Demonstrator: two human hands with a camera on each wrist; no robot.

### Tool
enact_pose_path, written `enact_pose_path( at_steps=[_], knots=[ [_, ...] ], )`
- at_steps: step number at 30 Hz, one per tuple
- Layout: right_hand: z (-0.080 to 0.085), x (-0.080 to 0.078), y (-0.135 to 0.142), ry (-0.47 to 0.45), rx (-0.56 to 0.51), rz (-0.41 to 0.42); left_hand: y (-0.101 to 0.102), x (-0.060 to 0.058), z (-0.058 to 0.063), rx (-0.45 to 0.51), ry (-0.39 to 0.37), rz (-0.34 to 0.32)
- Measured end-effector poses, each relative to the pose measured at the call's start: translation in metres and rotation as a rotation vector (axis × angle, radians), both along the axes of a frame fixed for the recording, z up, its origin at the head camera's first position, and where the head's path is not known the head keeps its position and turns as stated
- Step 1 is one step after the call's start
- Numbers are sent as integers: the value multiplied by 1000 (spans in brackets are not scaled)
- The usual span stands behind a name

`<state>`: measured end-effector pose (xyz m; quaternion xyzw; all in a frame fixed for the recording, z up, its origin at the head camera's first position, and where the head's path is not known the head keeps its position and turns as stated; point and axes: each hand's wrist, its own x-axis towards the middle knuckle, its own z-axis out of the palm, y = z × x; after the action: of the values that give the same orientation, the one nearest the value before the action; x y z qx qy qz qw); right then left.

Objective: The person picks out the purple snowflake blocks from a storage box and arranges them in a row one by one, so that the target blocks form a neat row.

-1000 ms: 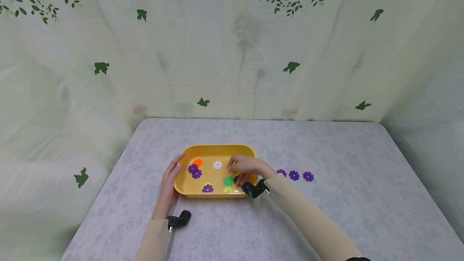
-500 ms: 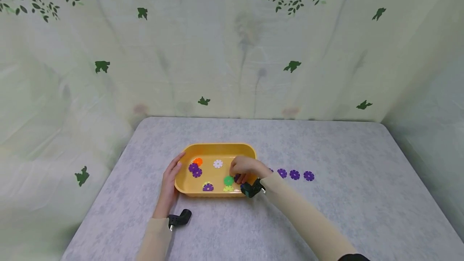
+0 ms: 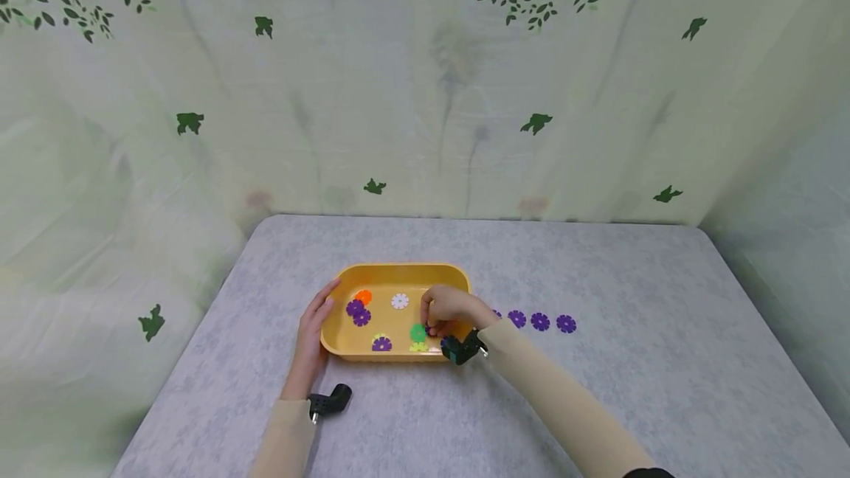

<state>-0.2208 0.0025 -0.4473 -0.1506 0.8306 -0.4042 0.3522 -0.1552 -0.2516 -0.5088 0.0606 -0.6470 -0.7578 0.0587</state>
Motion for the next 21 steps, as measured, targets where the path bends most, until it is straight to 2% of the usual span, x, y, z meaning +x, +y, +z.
enact_pose_path(
  at_steps=[6,9,15,21],
  knots=[
    [-3,-3,6,68,-178,96,1,1,1,-6,3,-4],
    [-1,-4,12,83,-248,106,0,0,1,-7,3,-6],
    [5,-5,30,63,-382,61,0,0,1,3,-5,-5],
    [9,-7,56,75,-437,-32,0,0,2,1,-8,-3]
  ],
)
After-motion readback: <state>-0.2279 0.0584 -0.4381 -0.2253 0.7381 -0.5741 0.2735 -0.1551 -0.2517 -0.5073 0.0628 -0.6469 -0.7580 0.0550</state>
